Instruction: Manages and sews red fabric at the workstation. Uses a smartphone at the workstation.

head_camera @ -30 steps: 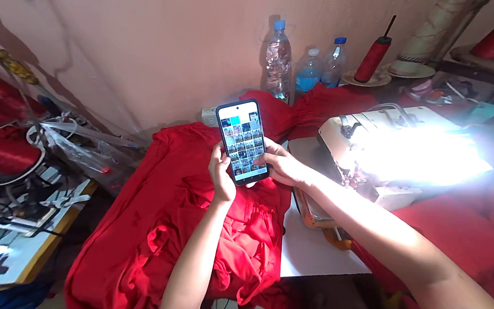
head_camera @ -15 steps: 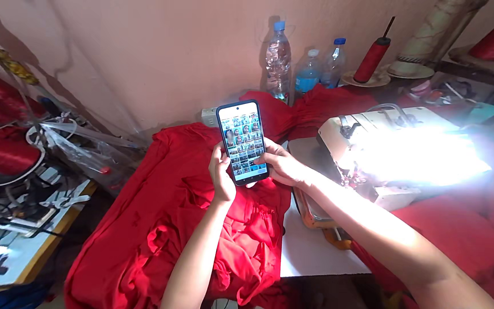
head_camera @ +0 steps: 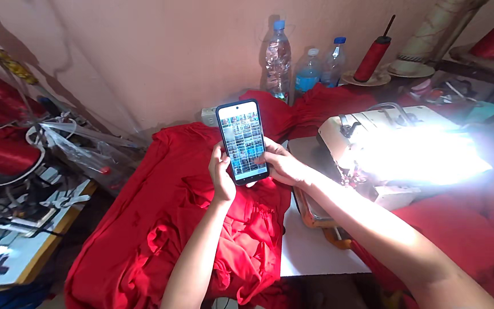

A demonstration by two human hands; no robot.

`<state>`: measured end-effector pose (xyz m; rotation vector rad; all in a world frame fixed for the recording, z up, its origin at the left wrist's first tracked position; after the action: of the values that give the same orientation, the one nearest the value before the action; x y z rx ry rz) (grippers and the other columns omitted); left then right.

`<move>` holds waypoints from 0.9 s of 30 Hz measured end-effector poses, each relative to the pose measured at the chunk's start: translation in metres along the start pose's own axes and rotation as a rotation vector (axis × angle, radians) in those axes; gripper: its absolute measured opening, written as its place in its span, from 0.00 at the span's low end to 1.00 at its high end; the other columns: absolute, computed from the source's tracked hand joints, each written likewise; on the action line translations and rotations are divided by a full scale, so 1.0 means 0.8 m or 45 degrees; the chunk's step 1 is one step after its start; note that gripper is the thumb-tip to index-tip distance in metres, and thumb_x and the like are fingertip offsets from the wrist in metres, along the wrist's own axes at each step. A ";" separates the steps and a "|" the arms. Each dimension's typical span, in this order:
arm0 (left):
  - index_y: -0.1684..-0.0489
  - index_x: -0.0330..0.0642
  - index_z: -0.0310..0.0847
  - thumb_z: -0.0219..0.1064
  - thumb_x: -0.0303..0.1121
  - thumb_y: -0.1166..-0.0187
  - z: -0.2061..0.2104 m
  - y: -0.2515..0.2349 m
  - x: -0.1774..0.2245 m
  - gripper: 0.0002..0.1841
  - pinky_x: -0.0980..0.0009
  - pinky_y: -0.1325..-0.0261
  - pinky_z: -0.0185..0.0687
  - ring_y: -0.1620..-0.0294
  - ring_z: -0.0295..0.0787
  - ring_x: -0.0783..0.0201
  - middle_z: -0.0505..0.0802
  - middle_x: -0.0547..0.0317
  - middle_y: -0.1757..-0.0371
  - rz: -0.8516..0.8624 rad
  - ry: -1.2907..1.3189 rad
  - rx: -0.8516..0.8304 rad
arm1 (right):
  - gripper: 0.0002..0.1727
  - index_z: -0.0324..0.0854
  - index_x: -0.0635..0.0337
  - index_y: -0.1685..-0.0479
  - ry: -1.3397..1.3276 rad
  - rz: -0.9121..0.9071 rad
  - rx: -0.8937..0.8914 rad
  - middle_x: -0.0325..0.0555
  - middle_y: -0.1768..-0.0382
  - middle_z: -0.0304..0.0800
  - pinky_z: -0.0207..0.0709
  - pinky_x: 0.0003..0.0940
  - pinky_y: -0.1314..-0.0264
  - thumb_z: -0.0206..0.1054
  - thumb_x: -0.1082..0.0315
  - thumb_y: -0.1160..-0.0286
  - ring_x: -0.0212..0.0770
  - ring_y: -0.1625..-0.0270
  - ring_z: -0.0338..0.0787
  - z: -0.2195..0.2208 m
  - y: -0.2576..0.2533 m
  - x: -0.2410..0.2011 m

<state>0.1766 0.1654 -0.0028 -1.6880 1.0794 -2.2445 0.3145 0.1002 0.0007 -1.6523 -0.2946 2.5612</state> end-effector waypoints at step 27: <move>0.34 0.46 0.76 0.39 0.32 0.22 0.002 0.000 0.002 0.24 0.72 0.38 0.83 0.44 0.86 0.79 0.89 0.72 0.45 0.002 -0.011 0.002 | 0.28 0.65 0.53 0.23 0.033 0.019 0.014 0.46 0.45 0.89 0.91 0.43 0.52 0.46 0.83 0.23 0.42 0.50 0.94 -0.002 -0.001 0.002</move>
<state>0.1771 0.1642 -0.0012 -1.6936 1.0764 -2.2348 0.3149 0.1017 -0.0010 -1.6889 -0.2666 2.5448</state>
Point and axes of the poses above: each hand's wrist, its own y-axis away from the middle knuckle, its own z-axis out of the palm, x = y × z, the point moved 4 cm from there along -y, towards the middle knuckle
